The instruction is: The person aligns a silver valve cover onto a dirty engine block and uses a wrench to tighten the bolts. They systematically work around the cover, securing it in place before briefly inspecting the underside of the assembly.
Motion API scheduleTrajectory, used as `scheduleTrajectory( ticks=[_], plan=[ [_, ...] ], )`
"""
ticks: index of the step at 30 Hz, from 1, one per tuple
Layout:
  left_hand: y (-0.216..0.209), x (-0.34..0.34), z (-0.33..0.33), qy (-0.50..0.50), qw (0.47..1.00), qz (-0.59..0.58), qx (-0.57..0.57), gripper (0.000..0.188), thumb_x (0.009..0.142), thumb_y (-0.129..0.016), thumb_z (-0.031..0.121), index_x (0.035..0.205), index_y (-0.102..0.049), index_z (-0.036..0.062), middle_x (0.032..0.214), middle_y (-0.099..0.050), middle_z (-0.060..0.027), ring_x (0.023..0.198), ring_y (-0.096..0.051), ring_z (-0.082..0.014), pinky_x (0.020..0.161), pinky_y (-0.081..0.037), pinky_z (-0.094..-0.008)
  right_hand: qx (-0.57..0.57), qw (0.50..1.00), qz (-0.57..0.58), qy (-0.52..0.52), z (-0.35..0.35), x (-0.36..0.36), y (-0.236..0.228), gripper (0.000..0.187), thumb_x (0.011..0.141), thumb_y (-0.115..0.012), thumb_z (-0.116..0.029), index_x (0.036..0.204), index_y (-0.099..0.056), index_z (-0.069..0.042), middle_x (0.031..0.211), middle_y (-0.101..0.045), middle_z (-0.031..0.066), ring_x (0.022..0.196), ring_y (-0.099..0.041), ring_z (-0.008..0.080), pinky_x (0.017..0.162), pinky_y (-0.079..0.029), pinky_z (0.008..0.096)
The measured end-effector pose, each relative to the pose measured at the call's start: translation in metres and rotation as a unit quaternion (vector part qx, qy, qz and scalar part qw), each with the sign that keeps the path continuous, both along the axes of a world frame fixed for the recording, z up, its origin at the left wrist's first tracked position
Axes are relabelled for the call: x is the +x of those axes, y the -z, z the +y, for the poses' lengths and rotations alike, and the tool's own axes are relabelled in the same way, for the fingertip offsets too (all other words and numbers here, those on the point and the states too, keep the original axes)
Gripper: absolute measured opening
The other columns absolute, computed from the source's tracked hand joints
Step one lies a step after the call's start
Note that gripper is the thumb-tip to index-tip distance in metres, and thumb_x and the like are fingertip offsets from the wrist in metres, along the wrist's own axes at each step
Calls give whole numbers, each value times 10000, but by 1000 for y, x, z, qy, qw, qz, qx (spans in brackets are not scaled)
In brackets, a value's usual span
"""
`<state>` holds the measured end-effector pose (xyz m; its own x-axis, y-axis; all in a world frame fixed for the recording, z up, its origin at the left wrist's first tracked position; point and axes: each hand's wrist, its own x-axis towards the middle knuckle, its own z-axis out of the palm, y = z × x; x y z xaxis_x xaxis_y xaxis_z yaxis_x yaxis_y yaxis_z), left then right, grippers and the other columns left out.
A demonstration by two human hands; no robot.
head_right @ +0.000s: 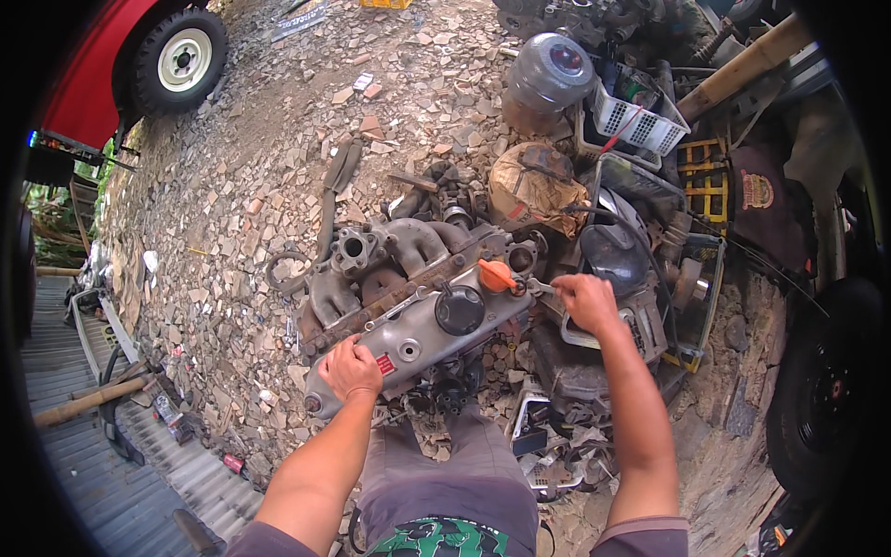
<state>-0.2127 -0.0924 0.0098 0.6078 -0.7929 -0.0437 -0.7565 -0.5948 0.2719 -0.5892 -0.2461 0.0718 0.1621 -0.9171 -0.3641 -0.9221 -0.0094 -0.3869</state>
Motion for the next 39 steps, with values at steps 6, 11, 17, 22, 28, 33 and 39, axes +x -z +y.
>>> scheduleTrajectory(
  ticks=[6, 11, 17, 22, 28, 33, 39],
  plan=[
    [0, 1, 0, 0, 1000, 2, 7, 239, 848, -531, 205, 978, -728, 168, 990, -714, -27, 1037, -612, -190, 1014, -334, -387, 105, 991, 17, -86, -47, 0, -15, 244, 849, -626, -197, 1058, -751, -187, 948, -734, 92, 927, -681, 305, 810, -496, 406],
    [-2, 1, 0, 0, 1000, 3, 8, 233, 845, -533, 206, 970, -726, 168, 979, -716, -23, 1033, -613, -189, 1010, -336, -385, 176, 980, -10, -92, -58, 6, -8, 259, 834, -646, -211, 1070, -747, -178, 936, -734, 94, 938, -689, 282, 840, -513, 379],
    [0, 1, 0, -1, 1000, 3, 7, 228, 844, -534, 210, 965, -724, 173, 970, -715, -20, 1025, -615, -189, 1008, -336, -388, 214, 973, -39, -71, -59, 7, 9, 245, 852, -653, -123, 1071, -713, -31, 867, -726, 84, 801, -669, 183, 770, -517, 322],
    [-1, -2, -2, -2, 1000, 8, 10, 239, 845, -527, 212, 977, -722, 174, 989, -715, -22, 1030, -614, -190, 1010, -335, -392, 220, 915, -281, 188, 23, -1, 55, 189, 941, -611, -181, 1003, -673, -14, 804, -677, 57, 728, -623, 146, 680, -502, 308],
    [1, -1, -1, 2, 1000, -4, 15, 266, 868, -491, 220, 1001, -719, 189, 1020, -705, -7, 1053, -601, -191, 1022, -312, -389, 184, 637, -576, 478, 99, 109, 68, 196, 1040, -477, -252, 1073, -520, -64, 783, -597, 43, 662, -580, 172, 603, -529, 361],
    [3, 1, 1, -1, 1000, 1, 15, 248, 852, -517, 219, 987, -722, 181, 1010, -714, -13, 1030, -609, -188, 1020, -325, -390, 307, 778, -453, 309, 124, 78, 49, 179, 1030, -491, -218, 1027, -552, -50, 784, -613, 48, 691, -603, 162, 619, -523, 341],
    [0, 0, 0, 3, 1000, 3, 12, 257, 861, -506, 214, 998, -722, 182, 1018, -710, -9, 1036, -606, -189, 1022, -320, -387, 97, 949, -219, 207, 97, 6, 39, 256, 901, -646, -114, 1139, -670, -23, 1013, -723, 90, 905, -667, 176, 843, -511, 322]
  ],
)
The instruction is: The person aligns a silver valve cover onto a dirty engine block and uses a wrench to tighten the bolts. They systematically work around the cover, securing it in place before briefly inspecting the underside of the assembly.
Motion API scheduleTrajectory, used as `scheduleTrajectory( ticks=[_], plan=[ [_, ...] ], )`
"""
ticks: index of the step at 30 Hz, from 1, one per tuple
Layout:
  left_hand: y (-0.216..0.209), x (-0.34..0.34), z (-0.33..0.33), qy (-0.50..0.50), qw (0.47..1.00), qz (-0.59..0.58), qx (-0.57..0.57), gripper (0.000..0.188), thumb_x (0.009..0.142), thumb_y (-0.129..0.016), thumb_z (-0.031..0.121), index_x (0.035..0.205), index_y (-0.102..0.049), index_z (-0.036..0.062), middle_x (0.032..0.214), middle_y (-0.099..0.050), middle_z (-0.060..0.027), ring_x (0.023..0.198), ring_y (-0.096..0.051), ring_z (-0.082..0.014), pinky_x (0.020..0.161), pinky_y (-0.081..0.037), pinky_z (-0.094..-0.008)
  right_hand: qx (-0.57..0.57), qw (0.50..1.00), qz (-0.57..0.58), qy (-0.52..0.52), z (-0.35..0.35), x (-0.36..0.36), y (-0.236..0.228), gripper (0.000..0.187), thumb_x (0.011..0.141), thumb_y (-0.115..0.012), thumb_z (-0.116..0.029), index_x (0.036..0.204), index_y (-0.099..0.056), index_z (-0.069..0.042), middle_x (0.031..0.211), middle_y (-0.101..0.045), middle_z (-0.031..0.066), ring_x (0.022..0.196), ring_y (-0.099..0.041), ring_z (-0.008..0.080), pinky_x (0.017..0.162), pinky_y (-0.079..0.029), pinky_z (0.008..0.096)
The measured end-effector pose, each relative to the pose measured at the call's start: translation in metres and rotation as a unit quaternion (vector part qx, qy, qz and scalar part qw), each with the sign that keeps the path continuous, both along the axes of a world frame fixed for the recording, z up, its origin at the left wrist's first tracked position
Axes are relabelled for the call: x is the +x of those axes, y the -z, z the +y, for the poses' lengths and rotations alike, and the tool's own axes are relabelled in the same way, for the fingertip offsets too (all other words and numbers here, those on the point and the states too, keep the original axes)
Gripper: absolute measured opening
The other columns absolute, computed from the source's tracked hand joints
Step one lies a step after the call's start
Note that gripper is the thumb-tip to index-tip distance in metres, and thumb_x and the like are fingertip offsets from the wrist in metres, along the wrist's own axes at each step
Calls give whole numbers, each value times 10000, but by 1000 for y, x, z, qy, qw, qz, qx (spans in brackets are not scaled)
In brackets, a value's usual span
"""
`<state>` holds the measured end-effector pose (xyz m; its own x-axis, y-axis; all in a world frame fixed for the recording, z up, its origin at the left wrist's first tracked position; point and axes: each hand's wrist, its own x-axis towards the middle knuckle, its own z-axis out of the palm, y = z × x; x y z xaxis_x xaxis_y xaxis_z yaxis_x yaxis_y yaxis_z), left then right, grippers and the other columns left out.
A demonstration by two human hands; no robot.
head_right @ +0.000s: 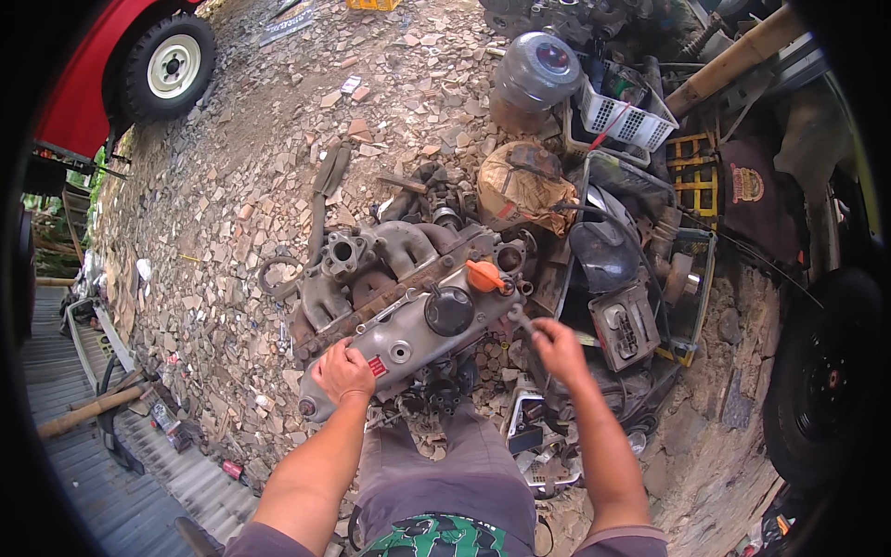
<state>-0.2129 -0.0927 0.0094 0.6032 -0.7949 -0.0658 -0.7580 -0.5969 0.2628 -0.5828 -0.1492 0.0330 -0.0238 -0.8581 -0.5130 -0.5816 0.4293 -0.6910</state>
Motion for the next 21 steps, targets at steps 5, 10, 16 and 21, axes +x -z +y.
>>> scheduleTrajectory(
  ticks=[5, 10, 16, 21],
  plan=[
    [1, 0, 0, 4, 1000, -1, 12, 265, 872, -492, 208, 1006, -719, 187, 1020, -703, -3, 1052, -599, -189, 1024, -310, -384, -70, 984, 107, -128, -79, -20, -18, 237, 880, -646, -114, 1087, -696, -11, 828, -718, 106, 746, -664, 160, 728, -520, 322],
    [2, 2, 2, -3, 1000, -4, 4, 261, 866, -497, 207, 999, -720, 184, 1009, -701, -9, 1045, -599, -193, 1028, -309, -389, 2, 950, 162, -268, -136, -6, -46, 258, 834, -641, -134, 1072, -731, -88, 838, -721, 119, 787, -688, 218, 764, -518, 342],
    [-2, 0, -1, -4, 1000, 5, 1, 260, 861, -498, 206, 994, -721, 182, 1002, -701, -13, 1042, -598, -196, 1029, -310, -390, 85, 919, 155, -353, -175, 1, -42, 307, 803, -621, -104, 1086, -741, -105, 851, -731, 101, 819, -694, 216, 800, -526, 343],
    [0, 0, 0, -4, 1000, -2, -3, 258, 857, -503, 203, 994, -720, 180, 989, -702, -14, 1031, -601, -198, 1028, -311, -390, 112, 926, 114, -341, -171, -3, -25, 293, 830, -623, -104, 1103, -718, -53, 842, -722, 84, 801, -673, 186, 779, -521, 327]
  ],
)
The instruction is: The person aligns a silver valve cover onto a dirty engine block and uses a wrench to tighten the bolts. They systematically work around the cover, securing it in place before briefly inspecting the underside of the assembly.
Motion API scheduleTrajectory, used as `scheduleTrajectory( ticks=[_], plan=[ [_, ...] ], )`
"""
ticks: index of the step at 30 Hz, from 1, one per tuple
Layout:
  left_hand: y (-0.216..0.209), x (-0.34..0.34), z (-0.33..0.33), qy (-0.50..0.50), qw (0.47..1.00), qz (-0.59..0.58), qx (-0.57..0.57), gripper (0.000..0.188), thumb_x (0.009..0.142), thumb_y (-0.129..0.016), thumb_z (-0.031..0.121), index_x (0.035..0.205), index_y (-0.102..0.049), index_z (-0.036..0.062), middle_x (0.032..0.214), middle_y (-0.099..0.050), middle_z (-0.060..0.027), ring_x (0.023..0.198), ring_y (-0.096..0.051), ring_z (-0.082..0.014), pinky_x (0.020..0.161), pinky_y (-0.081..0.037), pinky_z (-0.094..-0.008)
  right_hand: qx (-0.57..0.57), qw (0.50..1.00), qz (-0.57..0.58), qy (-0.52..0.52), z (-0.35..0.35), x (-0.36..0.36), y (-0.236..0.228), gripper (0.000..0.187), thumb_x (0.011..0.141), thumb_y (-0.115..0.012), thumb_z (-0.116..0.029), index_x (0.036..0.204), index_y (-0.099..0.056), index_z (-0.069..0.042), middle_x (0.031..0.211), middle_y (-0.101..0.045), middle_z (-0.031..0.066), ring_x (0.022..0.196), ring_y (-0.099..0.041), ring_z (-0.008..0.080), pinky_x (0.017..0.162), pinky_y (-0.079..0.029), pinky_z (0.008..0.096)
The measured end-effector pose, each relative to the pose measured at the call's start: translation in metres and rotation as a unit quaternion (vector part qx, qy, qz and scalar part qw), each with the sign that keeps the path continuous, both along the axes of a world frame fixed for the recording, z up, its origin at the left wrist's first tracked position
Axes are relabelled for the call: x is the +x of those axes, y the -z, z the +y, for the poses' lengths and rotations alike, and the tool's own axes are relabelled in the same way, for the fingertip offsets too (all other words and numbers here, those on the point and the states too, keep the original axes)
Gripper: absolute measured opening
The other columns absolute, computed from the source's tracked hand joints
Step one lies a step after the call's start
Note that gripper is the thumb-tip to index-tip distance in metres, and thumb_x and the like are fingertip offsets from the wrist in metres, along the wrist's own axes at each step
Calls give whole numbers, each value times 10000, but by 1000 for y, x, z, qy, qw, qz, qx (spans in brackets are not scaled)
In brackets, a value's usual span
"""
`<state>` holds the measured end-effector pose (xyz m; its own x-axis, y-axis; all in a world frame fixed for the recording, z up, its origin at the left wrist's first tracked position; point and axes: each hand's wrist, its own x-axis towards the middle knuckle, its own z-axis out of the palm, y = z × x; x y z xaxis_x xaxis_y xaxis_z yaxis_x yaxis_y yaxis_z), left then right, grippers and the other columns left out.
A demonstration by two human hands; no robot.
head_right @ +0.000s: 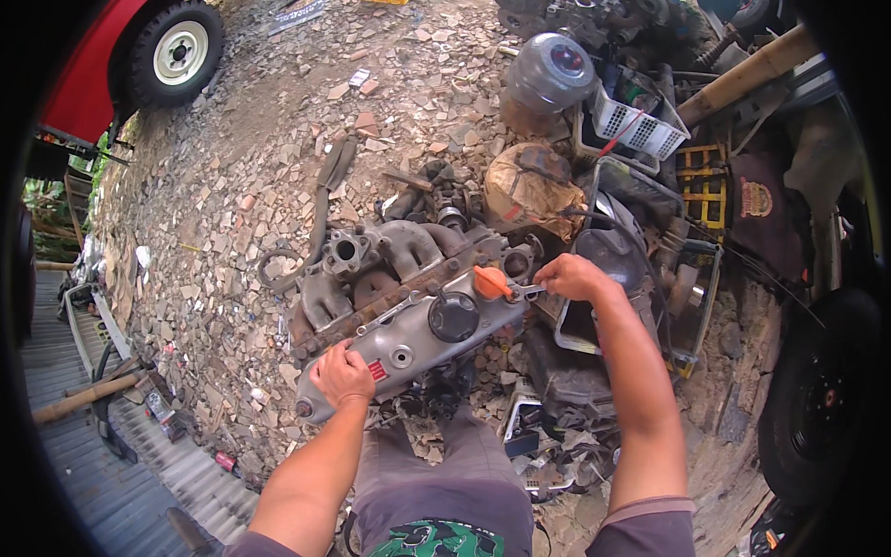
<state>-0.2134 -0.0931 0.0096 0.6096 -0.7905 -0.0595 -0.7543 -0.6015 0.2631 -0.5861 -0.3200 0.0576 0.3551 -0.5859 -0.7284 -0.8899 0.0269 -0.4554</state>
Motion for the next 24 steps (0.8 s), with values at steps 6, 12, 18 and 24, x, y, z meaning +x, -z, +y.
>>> scheduleTrajectory(
  ticks=[6, 12, 18, 24],
  plan=[
    [2, 1, 2, 6, 1000, 1, 7, 254, 854, -509, 204, 994, -719, 177, 996, -707, -15, 1029, -604, -197, 1021, -319, -392, -36, 962, -127, 240, 78, -16, 36, 208, 929, -608, -176, 1021, -678, -3, 780, -651, 33, 732, -587, 121, 697, -483, 310],
    [-1, -2, 1, 1, 1000, -8, 1, 252, 852, -513, 209, 990, -720, 172, 1008, -714, -19, 1043, -611, -189, 1020, -323, -393, -29, 783, -199, 588, 172, 98, 56, 235, 1033, -476, -262, 995, -579, -54, 681, -545, 5, 582, -506, 102, 550, -442, 280],
    [5, 1, 1, 6, 1000, -12, 11, 262, 858, -501, 219, 994, -722, 179, 1015, -713, -11, 1051, -608, -188, 1021, -322, -387, 69, 709, -318, 626, 185, 112, 50, 229, 1058, -411, -288, 968, -492, -94, 708, -500, 15, 549, -488, 132, 485, -422, 289],
    [1, 1, 2, 3, 1000, 1, 10, 262, 857, -504, 222, 994, -722, 176, 1016, -710, -14, 1051, -604, -186, 1023, -321, -386, 28, 816, -225, 532, 225, 57, 46, 185, 1008, -521, -176, 1108, -575, -30, 779, -580, 14, 635, -543, 107, 555, -468, 266]
  ],
)
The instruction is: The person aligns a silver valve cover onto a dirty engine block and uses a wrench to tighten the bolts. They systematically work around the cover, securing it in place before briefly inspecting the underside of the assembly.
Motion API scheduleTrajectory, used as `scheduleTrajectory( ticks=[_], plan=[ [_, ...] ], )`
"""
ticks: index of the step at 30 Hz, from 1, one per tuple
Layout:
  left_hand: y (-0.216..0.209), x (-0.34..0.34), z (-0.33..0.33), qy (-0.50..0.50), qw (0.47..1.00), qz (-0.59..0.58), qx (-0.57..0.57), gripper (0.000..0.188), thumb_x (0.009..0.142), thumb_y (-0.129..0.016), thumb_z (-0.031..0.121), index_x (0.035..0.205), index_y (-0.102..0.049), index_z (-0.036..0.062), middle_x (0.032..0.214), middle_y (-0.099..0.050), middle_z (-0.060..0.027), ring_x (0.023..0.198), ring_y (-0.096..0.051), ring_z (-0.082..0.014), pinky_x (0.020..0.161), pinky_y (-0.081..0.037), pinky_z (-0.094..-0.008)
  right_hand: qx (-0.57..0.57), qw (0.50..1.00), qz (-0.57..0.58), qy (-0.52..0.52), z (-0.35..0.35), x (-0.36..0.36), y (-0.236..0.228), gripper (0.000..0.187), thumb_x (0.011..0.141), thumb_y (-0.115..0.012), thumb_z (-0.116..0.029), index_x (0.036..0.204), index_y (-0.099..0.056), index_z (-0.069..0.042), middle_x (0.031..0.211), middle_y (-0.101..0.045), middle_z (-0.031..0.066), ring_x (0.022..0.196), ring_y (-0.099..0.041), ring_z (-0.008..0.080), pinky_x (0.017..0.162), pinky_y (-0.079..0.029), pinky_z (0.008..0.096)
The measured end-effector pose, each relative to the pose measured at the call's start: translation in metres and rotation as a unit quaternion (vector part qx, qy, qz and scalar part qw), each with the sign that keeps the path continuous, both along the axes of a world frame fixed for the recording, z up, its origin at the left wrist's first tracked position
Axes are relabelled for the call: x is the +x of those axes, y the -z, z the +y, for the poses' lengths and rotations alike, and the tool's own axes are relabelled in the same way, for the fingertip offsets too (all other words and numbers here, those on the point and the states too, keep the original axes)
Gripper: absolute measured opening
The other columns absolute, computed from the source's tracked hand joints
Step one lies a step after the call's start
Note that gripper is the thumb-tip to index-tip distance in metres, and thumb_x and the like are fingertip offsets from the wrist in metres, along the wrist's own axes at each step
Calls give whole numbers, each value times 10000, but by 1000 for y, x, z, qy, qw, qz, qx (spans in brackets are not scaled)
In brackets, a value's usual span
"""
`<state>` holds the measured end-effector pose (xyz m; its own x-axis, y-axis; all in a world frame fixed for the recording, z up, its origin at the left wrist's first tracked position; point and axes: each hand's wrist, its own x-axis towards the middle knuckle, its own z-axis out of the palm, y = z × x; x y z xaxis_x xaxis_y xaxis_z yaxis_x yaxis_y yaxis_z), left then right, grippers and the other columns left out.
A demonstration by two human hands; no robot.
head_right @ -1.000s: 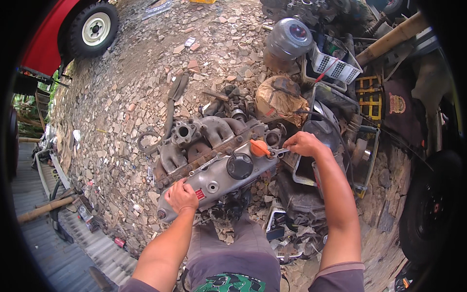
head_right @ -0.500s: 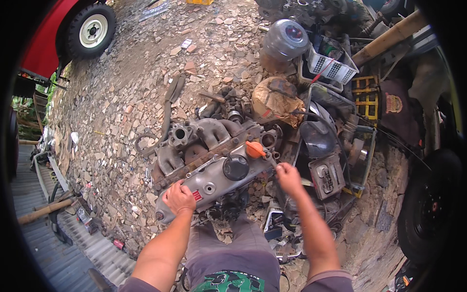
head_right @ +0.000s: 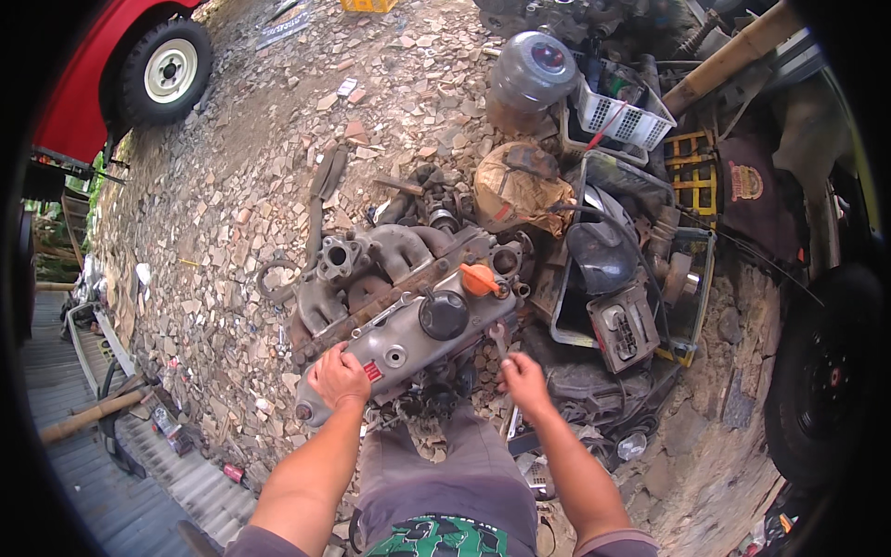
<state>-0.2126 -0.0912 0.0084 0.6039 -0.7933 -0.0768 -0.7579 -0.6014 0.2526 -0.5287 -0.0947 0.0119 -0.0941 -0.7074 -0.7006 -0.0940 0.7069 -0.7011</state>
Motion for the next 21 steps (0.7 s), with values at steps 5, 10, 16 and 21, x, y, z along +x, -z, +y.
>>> scheduleTrajectory(
  ticks=[5, 10, 16, 21],
  plan=[
    [0, 1, -1, 2, 1000, 3, -2, 258, 855, -509, 222, 992, -721, 171, 1021, -708, -16, 1043, -606, -187, 1021, -324, -386, -134, 964, 196, -123, -69, -57, -19, 273, 930, -616, -122, 1176, -649, -8, 886, -712, 78, 755, -630, 114, 722, -512, 293],
    [1, 0, -1, 3, 1000, -4, -8, 247, 847, -518, 213, 981, -722, 172, 1010, -708, -19, 1028, -611, -190, 1011, -333, -389, -125, 899, 270, -323, -151, -73, -52, 260, 857, -628, -188, 1059, -726, -58, 939, -722, 171, 905, -705, 311, 812, -533, 367],
    [-1, 1, -1, -1, 1000, 0, 0, 264, 857, -499, 202, 996, -723, 182, 1018, -705, -19, 1046, -604, -192, 1020, -315, -385, -78, 794, 322, -509, -211, -56, -78, 276, 817, -616, -206, 1054, -758, -198, 944, -736, 100, 927, -685, 306, 814, -524, 413],
    [-1, 1, -2, -1, 1000, -5, -11, 241, 836, -522, 206, 967, -722, 175, 988, -710, -18, 1020, -611, -193, 1004, -339, -396, -62, 767, 304, -562, -228, -52, -70, 271, 825, -615, -196, 1055, -757, -192, 953, -735, 106, 933, -688, 299, 815, -528, 399]
  ],
)
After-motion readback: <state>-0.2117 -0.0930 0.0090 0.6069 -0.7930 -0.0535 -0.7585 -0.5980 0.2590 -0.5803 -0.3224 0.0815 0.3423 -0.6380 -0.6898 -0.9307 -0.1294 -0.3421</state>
